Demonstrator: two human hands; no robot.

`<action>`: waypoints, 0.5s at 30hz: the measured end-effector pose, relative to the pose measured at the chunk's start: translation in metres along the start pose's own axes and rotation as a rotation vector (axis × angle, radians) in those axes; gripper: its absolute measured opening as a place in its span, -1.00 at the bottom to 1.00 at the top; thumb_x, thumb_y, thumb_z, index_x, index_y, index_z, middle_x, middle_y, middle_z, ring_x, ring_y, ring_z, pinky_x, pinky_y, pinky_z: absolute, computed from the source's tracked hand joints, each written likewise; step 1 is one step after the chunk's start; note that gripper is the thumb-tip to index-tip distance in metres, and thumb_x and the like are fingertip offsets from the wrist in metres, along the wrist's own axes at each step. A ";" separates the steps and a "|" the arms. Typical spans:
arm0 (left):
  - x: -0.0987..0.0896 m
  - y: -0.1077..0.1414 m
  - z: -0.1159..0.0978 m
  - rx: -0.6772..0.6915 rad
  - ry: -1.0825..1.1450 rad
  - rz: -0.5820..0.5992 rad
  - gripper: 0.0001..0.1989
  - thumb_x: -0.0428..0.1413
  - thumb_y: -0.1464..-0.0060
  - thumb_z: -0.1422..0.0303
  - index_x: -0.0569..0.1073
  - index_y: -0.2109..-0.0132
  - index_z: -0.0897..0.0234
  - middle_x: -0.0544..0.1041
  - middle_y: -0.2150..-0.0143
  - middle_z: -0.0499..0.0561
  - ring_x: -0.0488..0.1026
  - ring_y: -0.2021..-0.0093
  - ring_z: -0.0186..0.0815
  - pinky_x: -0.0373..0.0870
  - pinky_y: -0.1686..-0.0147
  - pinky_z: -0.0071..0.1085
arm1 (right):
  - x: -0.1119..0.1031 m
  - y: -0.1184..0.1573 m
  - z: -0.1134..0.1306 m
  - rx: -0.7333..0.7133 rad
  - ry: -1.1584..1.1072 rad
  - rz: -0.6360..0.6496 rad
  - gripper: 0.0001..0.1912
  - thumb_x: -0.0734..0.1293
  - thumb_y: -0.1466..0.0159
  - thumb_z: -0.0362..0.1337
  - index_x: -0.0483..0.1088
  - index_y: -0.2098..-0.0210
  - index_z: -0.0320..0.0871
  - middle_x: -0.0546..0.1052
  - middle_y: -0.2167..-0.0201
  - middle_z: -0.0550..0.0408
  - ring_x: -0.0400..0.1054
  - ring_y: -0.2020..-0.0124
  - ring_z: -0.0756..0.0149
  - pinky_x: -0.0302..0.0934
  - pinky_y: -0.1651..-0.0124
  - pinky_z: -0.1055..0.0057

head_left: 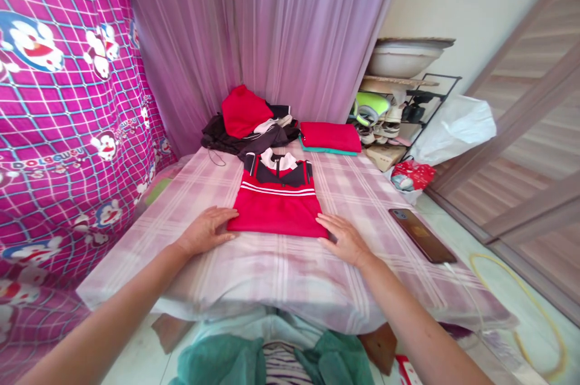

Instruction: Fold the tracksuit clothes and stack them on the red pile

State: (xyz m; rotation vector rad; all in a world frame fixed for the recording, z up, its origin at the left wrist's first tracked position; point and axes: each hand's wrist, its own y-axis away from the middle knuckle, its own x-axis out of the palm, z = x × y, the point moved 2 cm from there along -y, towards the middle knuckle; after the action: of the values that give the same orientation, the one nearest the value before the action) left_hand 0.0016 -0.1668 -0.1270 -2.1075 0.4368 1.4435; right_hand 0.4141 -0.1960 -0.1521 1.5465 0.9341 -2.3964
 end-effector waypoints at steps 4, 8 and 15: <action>0.002 0.004 0.001 -0.017 -0.047 0.017 -0.52 0.05 -0.18 0.05 0.39 -0.15 0.18 0.51 -0.18 0.14 0.45 -0.16 -0.13 0.20 -0.29 -0.02 | -0.001 0.001 0.004 -0.032 0.050 -0.023 -0.63 0.28 -0.32 -0.22 0.48 -0.09 -0.05 0.53 -0.11 -0.05 0.40 -0.13 0.10 0.21 -0.26 0.01; 0.005 0.001 -0.004 0.002 -0.103 -0.006 -0.62 -0.04 -0.25 0.12 0.42 -0.09 0.19 0.55 -0.12 0.13 0.49 -0.12 -0.16 0.23 -0.27 -0.04 | -0.002 -0.003 0.007 -0.037 0.089 -0.046 -0.69 0.23 -0.37 -0.22 0.50 -0.03 -0.07 0.57 -0.03 -0.06 0.44 -0.08 0.12 0.25 -0.22 0.05; -0.018 -0.012 -0.014 -0.010 -0.130 -0.161 -0.67 -0.15 -0.30 0.20 0.43 0.02 0.20 0.61 0.08 0.11 0.54 0.06 -0.19 0.33 -0.19 -0.09 | -0.020 -0.021 0.008 0.036 0.112 -0.088 -0.69 0.18 -0.38 -0.20 0.50 0.04 -0.10 0.62 0.12 -0.07 0.49 0.06 0.11 0.31 -0.11 0.09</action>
State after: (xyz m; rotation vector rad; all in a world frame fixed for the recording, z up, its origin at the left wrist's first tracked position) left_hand 0.0119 -0.1666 -0.1031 -1.9928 0.2055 1.4790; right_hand 0.4076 -0.1880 -0.1240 1.7023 1.0062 -2.4194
